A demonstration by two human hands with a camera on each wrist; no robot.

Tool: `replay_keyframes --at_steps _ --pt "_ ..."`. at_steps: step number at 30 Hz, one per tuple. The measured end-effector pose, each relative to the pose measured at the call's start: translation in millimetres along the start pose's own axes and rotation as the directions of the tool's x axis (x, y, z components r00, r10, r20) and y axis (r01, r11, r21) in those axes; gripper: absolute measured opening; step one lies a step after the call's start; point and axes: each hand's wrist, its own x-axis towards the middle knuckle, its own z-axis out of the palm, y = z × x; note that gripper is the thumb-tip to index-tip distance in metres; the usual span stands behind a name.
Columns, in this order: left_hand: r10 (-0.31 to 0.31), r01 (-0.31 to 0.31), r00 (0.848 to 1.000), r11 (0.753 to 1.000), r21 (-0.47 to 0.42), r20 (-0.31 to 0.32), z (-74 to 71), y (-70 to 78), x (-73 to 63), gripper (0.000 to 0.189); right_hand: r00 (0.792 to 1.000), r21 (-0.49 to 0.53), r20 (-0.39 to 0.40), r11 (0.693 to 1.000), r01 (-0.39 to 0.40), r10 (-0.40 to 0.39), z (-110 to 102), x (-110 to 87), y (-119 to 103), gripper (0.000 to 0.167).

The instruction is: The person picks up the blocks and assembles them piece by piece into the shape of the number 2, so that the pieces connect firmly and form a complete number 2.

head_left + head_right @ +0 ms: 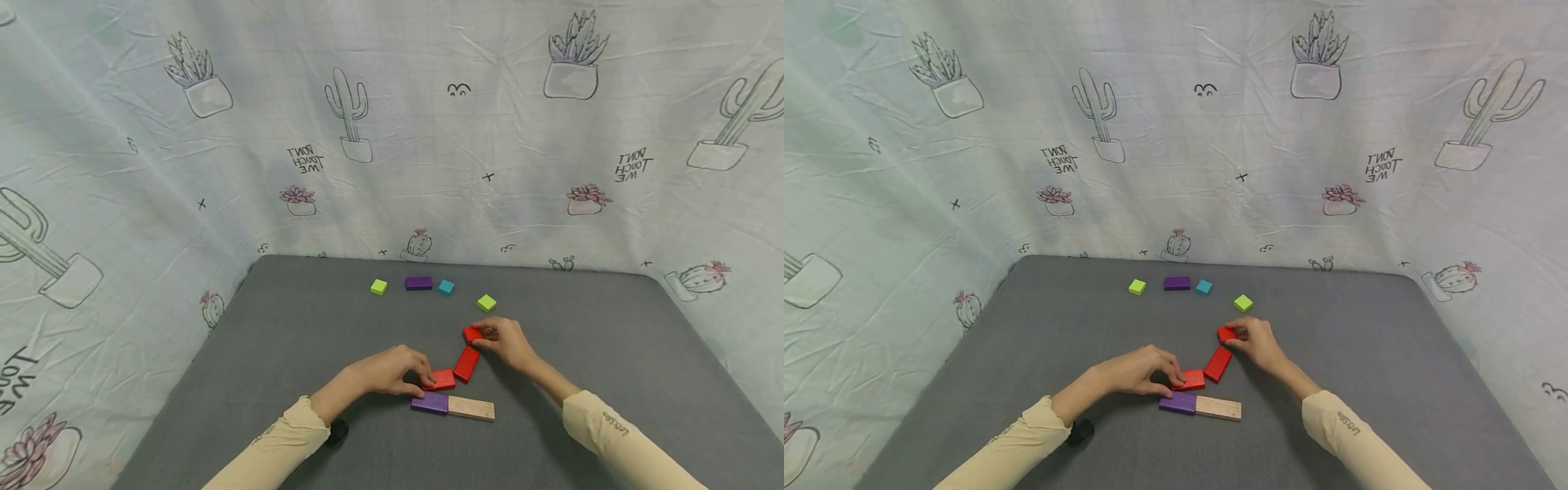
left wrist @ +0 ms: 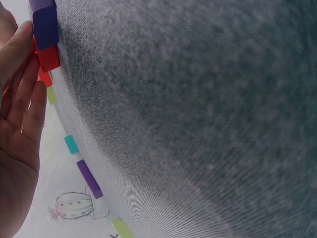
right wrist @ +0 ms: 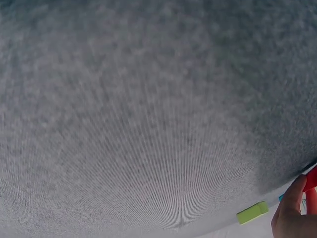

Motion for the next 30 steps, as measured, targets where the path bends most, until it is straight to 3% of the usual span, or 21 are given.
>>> replay_keyframes --at_steps 14,30 --pt "-0.029 0.029 1.000 0.999 -0.016 0.011 0.4 2.4 1.2 0.019 0.990 -0.023 0.076 0.992 0.122 -0.120 -8 1.0 6 0.032" --pt "-0.016 0.016 1.000 1.000 -0.006 -0.012 4.0 7.1 0.2 0.019 0.981 -0.006 0.161 0.994 0.109 -0.107 -10 -3.4 8 0.030"
